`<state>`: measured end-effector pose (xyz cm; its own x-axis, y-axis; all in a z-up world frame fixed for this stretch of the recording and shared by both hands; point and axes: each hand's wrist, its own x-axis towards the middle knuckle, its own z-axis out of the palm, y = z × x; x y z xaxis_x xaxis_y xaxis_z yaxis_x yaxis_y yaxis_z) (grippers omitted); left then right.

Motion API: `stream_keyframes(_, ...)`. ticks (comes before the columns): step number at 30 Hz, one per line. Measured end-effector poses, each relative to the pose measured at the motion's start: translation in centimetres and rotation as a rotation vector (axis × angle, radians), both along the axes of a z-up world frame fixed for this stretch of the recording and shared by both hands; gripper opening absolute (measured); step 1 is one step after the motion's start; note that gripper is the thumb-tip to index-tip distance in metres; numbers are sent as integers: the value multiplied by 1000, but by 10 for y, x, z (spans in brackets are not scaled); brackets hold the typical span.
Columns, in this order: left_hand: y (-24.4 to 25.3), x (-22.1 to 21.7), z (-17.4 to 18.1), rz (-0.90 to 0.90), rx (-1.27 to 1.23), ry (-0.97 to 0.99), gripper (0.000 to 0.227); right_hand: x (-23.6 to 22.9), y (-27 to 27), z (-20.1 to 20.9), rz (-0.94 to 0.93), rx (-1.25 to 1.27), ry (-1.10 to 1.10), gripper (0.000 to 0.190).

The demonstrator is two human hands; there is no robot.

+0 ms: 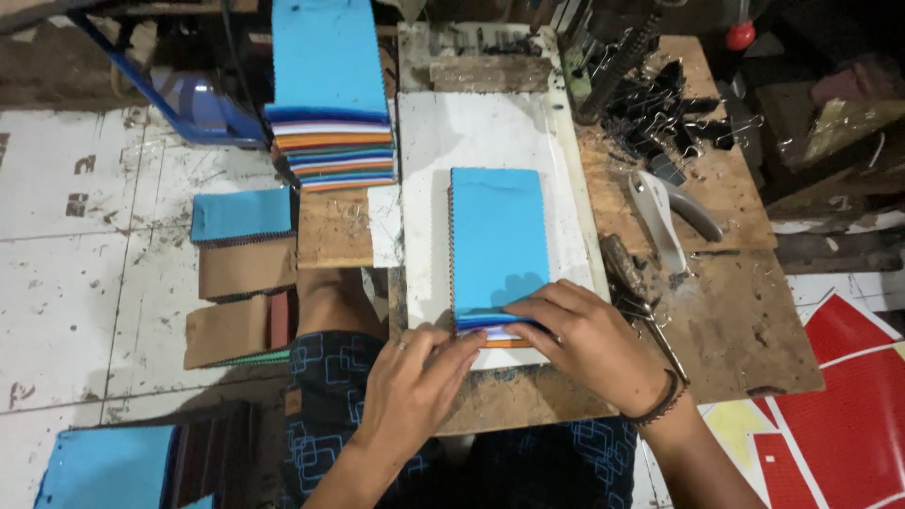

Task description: Assembling notebooks by aligning covers and pages, drilling holes with a drill press, and securing them with binder clips.

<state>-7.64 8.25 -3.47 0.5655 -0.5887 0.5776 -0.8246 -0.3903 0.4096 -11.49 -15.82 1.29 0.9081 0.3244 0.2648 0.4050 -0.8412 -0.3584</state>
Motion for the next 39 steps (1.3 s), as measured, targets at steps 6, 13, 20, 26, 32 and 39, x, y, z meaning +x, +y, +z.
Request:
stream_keyframes(6,-2,4,-4,22,-3,-7,22,2,0,2,0,-35,9,26)
stream_keyframes(13,0,2,-15,66,53,3,24,4,0,4,22,-30,12,26)
stream_keyframes(20,-2,3,-13,61,74,22,20,19,-5,26,-45,-1,-78,30)
stream_keyframes(26,-1,3,-9,31,68,126,34,14,1,21,52,-31,98,31)
stream_keyframes(32,-3,4,-11,30,23,133,36,11,-1,12,27,-107,43,29)
stream_keyframes(39,-2,5,-12,55,45,155,39,57,-19,17,27,-13,26,34)
